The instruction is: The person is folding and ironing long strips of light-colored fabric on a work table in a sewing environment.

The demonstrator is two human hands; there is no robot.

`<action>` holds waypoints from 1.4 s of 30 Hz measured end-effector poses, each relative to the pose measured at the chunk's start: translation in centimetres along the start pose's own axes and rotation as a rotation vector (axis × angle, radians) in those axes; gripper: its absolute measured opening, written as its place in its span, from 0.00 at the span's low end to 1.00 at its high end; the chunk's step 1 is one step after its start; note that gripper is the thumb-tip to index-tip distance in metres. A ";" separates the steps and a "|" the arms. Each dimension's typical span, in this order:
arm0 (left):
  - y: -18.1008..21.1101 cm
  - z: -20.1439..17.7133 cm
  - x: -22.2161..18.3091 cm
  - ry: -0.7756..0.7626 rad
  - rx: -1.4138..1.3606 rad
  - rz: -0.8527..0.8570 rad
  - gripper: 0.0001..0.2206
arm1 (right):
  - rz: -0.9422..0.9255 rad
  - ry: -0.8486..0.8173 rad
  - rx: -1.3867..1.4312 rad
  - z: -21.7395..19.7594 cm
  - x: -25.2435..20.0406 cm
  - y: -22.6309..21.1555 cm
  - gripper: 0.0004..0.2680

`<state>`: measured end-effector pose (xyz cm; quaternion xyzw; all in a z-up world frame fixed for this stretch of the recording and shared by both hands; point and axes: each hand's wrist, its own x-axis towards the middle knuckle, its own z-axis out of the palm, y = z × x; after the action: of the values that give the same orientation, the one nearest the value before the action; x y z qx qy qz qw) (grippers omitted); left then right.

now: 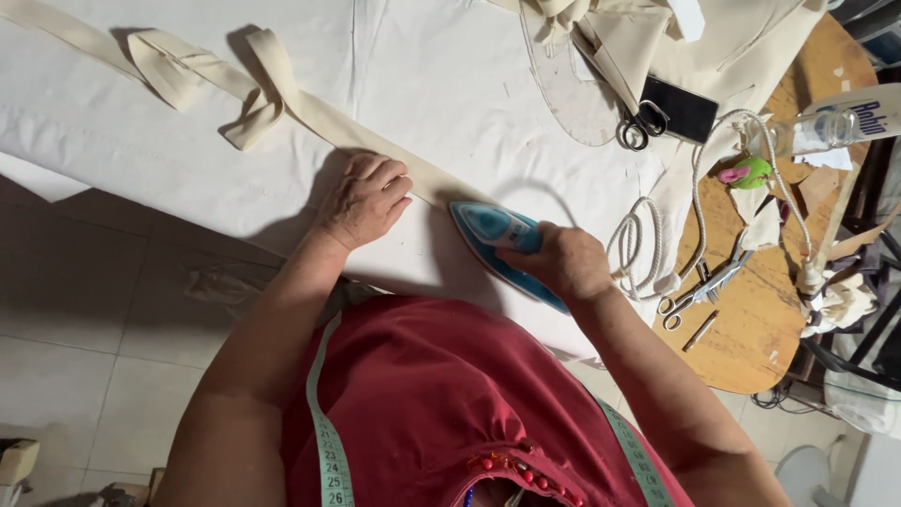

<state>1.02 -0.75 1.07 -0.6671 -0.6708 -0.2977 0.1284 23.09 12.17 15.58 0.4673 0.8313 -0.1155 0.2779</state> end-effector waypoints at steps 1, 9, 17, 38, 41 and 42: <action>-0.1 -0.1 0.0 0.000 0.002 0.004 0.06 | 0.000 0.003 0.004 0.4 -0.4 1.0 0.20; 0.1 -0.6 0.5 -0.001 0.005 0.014 0.06 | 0.344 -0.055 0.114 3.7 -5.0 11.1 0.23; 0.1 -0.3 0.7 -0.001 0.022 0.044 0.08 | 0.445 0.041 0.281 4.8 -4.4 13.4 0.21; 0.2 0.1 2.6 -0.219 0.069 -0.036 0.17 | -0.093 0.550 0.531 -7.7 -1.5 9.2 0.13; -1.6 2.1 3.6 -0.401 0.106 -0.087 0.17 | -0.084 0.522 0.396 -7.2 -0.7 8.8 0.15; -2.3 2.7 4.1 -0.526 0.083 -0.114 0.17 | -0.140 0.512 0.315 -6.7 -0.2 8.9 0.15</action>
<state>-0.89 4.25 0.75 -0.6769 -0.7290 -0.0934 -0.0401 28.28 19.78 21.80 0.4603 0.8763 -0.1401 -0.0251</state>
